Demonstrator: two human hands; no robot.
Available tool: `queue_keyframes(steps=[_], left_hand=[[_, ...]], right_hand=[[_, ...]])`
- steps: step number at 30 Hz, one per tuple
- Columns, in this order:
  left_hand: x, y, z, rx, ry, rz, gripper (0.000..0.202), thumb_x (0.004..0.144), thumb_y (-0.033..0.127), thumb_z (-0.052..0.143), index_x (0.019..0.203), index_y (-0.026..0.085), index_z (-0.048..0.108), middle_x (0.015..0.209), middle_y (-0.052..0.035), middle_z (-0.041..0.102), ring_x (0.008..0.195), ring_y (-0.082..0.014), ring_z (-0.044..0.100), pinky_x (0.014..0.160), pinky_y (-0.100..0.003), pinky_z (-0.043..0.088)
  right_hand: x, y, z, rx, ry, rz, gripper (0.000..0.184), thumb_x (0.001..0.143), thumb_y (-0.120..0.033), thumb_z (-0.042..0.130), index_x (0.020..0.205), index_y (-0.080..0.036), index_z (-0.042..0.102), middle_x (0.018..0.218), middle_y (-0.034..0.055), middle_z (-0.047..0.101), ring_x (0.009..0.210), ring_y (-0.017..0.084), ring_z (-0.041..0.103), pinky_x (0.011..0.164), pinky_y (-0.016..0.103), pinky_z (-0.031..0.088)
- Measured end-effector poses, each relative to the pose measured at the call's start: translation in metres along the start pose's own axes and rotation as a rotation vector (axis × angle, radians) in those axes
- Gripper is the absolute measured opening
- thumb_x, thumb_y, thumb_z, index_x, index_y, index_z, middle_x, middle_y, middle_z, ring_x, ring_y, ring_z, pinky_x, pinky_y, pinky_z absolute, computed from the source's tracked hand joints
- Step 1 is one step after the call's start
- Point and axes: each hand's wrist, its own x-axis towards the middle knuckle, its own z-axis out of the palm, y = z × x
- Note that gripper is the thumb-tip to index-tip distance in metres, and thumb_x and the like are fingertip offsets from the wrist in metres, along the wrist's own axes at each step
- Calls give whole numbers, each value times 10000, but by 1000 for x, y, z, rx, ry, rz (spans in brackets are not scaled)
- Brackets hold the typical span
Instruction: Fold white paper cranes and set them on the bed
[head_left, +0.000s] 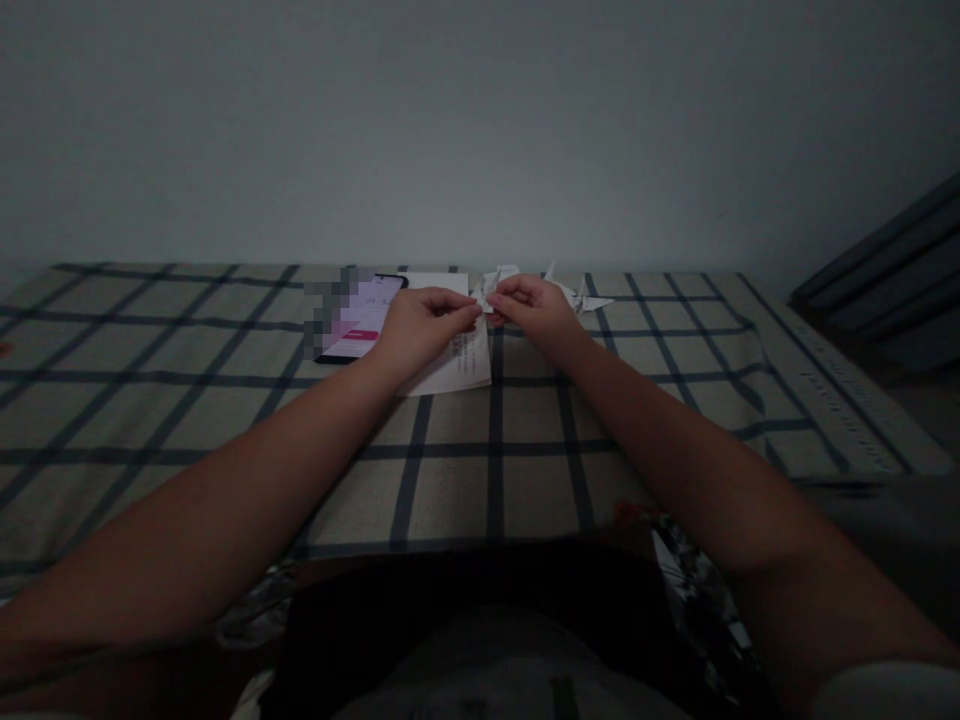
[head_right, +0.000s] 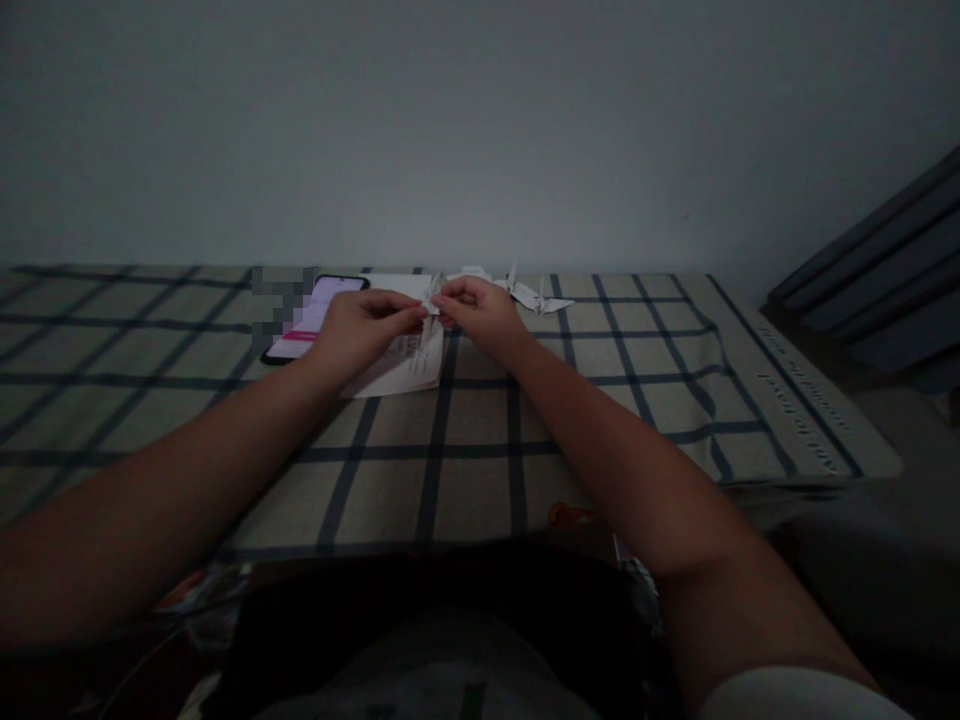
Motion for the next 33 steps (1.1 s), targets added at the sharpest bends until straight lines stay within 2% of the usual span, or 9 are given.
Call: queue_keyframes(steps=[6,12,17,20,22,24,28,33], left_hand=[[-2,3,4,-87,38,-38,223,726,333,800,836,140,789,783,-59,765,712,-170,688,701,-284,545],[-3,0,6,-43,31,-7,222,705,306,804,843,133,778,788,-60,763,716,-167,677,693,-278,517],[-5,1,5,11,-6,37,266,805,399,736,831,136,769,790,-79,762,737,-184,687,711,-296,518],[-3,-2,5,47,0,101,279,794,333,745,997,142,760,820,-64,762,758,-181,700,731,-292,523],[-3,-3,5,38,-2,130,441,774,283,760,1194,159,703,817,-37,753,751,-173,705,728,-283,524],[-2,-3,4,49,-5,143,554,768,258,766,1302,180,641,798,-14,739,738,-165,702,729,-275,521],[-5,5,1,162,-32,139,541,779,263,764,1303,208,639,786,-3,723,736,-166,696,744,-273,510],[-10,14,-1,213,-23,122,570,757,259,771,1308,221,631,782,10,701,685,-153,667,721,-269,507]], right_hand=[[0,3,-1,69,-43,-3,360,715,-349,852,968,-195,646,862,9,684,794,141,669,778,303,587],[-5,-7,-3,-115,-45,-27,214,787,-346,786,805,-160,682,752,18,666,729,142,629,725,294,552],[-8,-16,-5,-246,-78,-68,282,873,-410,683,754,-155,698,714,31,672,711,142,610,724,295,529],[-6,-11,-4,-248,-62,-61,278,864,-422,685,757,-166,673,720,25,668,714,140,608,720,291,525],[-4,-5,-2,-215,-46,-55,255,832,-419,713,789,-174,657,738,18,664,720,142,610,716,291,526],[-3,-1,-2,-140,3,-77,251,799,-416,737,847,-187,645,797,13,674,732,142,617,725,296,531],[-2,-2,-7,-218,67,-149,241,799,-392,751,927,-192,710,953,54,719,902,177,644,870,342,528],[-4,-6,-10,-202,59,-116,195,803,-364,732,880,-185,722,852,32,706,844,172,645,852,342,535]])
